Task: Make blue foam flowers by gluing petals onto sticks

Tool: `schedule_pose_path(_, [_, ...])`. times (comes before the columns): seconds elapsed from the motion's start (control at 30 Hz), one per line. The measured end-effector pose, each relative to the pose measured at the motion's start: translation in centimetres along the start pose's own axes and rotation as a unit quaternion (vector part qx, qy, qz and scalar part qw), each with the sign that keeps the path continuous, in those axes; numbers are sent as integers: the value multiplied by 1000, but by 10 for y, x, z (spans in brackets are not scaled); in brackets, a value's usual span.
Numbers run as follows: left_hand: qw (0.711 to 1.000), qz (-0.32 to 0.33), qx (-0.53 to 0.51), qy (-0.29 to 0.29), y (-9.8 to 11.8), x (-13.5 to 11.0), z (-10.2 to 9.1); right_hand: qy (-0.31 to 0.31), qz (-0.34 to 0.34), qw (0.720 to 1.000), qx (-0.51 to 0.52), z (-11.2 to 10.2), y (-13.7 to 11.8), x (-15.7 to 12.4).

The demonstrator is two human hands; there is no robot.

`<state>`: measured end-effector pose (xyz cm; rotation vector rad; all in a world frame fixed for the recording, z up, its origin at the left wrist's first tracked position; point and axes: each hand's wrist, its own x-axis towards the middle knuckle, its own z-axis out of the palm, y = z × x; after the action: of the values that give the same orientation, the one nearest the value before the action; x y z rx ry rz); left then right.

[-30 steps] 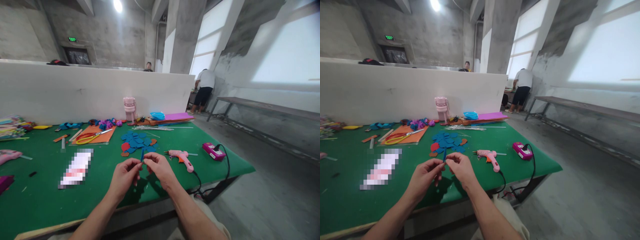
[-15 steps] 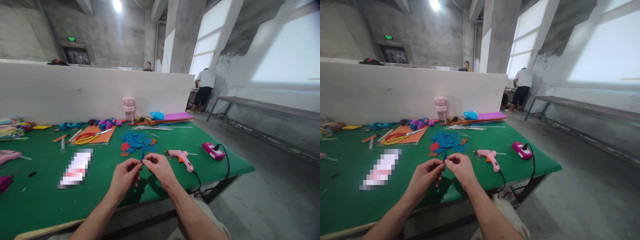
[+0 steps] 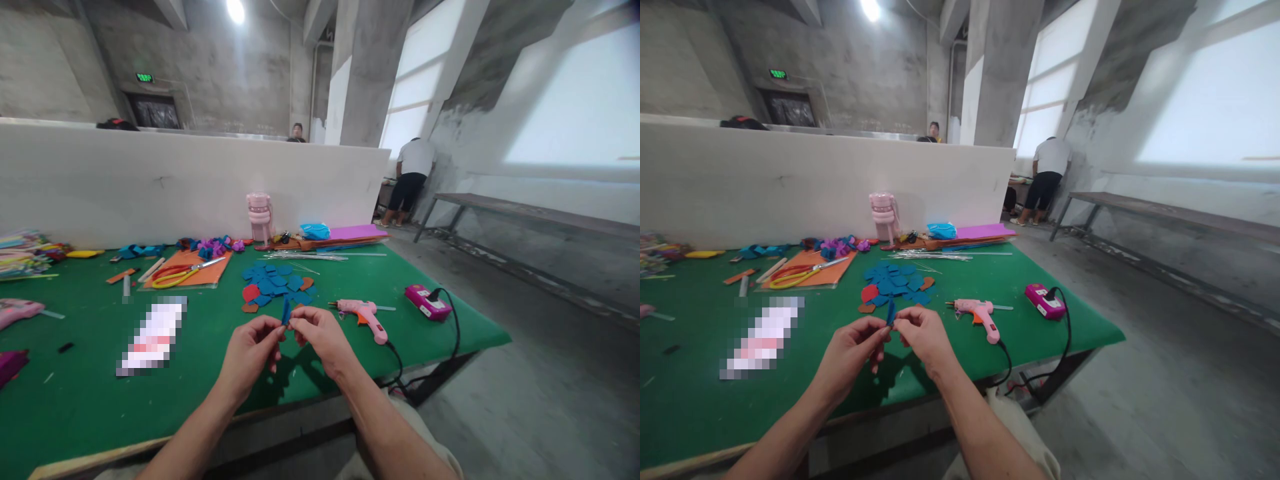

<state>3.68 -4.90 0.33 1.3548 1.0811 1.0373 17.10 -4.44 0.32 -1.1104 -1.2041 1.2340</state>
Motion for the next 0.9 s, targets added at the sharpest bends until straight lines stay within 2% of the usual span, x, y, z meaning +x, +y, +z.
schedule_pose_path(0.17, [1000, -3, 1, 1, 1, 0, 1, 10, -48, 998, -35, -1, 4, 0])
schedule_pose_path(0.53, [1000, 5, -1, 6, -1, 0, 0, -4, -4, 1000, -21, -1, -1, -1])
schedule_pose_path(0.77, [1000, 4, 19, -6, -2, 0, -1, 1, -63, 997, -46, -2, 2, -2])
schedule_pose_path(0.9, [1000, 3, 3, 6, -2, 0, -1, -15, -36, 999, -16, -2, 1, -1])
